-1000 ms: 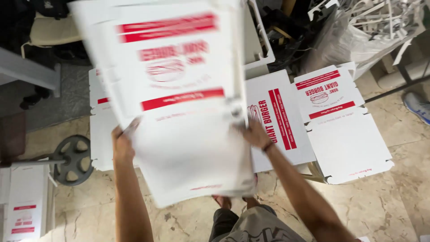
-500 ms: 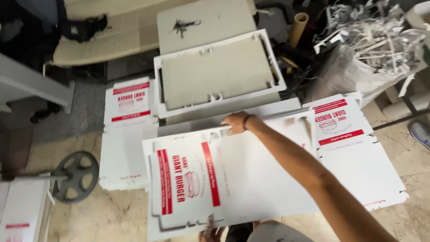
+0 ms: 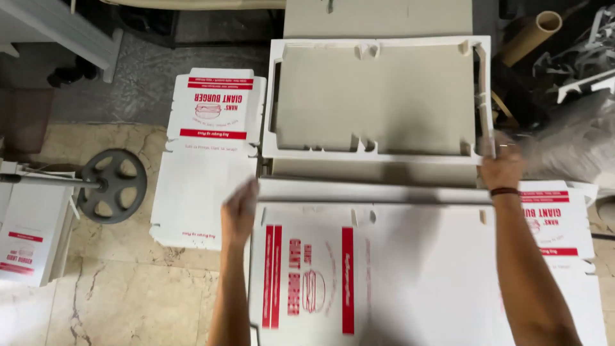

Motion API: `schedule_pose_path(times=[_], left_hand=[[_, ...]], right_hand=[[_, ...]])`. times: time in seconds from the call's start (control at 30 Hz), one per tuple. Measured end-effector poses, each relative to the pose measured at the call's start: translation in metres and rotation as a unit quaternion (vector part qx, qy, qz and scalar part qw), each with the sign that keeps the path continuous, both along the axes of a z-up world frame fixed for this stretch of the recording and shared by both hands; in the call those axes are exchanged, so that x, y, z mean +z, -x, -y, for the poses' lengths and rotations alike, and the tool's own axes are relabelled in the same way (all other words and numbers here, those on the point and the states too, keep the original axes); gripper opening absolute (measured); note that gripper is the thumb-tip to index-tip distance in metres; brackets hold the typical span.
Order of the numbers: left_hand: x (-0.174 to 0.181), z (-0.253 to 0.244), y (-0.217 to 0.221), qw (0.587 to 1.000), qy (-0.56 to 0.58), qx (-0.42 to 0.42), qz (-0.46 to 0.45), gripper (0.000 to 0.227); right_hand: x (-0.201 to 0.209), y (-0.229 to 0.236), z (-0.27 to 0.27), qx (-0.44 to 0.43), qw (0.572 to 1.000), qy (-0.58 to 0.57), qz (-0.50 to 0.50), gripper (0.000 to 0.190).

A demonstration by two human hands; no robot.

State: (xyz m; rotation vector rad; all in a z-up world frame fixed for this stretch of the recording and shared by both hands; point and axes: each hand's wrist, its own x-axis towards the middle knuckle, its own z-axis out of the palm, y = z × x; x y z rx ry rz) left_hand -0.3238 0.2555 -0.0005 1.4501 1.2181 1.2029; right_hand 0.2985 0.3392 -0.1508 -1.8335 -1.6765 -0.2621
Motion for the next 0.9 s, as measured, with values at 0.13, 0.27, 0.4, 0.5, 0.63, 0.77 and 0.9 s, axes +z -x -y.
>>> schedule_pose_path(times=[0.13,0.27,0.4,0.5,0.63,0.77,0.9], left_hand=[[-0.068,-0.159,0.002,0.921,0.323,0.188,-0.113,0.063],[-0.102,-0.194,0.003,0.878,0.444,0.169,0.062,0.078],[-0.139,-0.185,0.017,0.900,0.402,0.122,0.116,0.051],[-0.155,-0.187,0.027,0.902,0.391,0.135,0.124,0.050],[-0.171,-0.190,0.038,0.895,0.387,0.149,0.166,0.055],[-0.181,-0.191,0.043,0.898,0.382,0.135,0.172,0.057],[-0.187,-0.191,0.041,0.902,0.361,0.125,0.199,0.061]], right_hand=[[-0.046,-0.069,-0.044,-0.202,0.949,0.196,-0.141,0.046],[-0.041,-0.068,-0.048,-0.216,0.868,0.386,-0.226,0.055],[-0.001,-0.020,-0.036,-0.261,0.784,0.381,-0.415,0.037],[-0.034,-0.037,-0.030,-0.249,0.830,0.357,-0.348,0.028],[-0.046,-0.039,-0.026,-0.224,0.846,0.332,-0.351,0.017],[-0.031,-0.027,-0.029,-0.253,0.848,0.338,-0.320,0.031],[-0.092,-0.065,-0.025,-0.253,0.876,0.310,-0.268,0.040]])
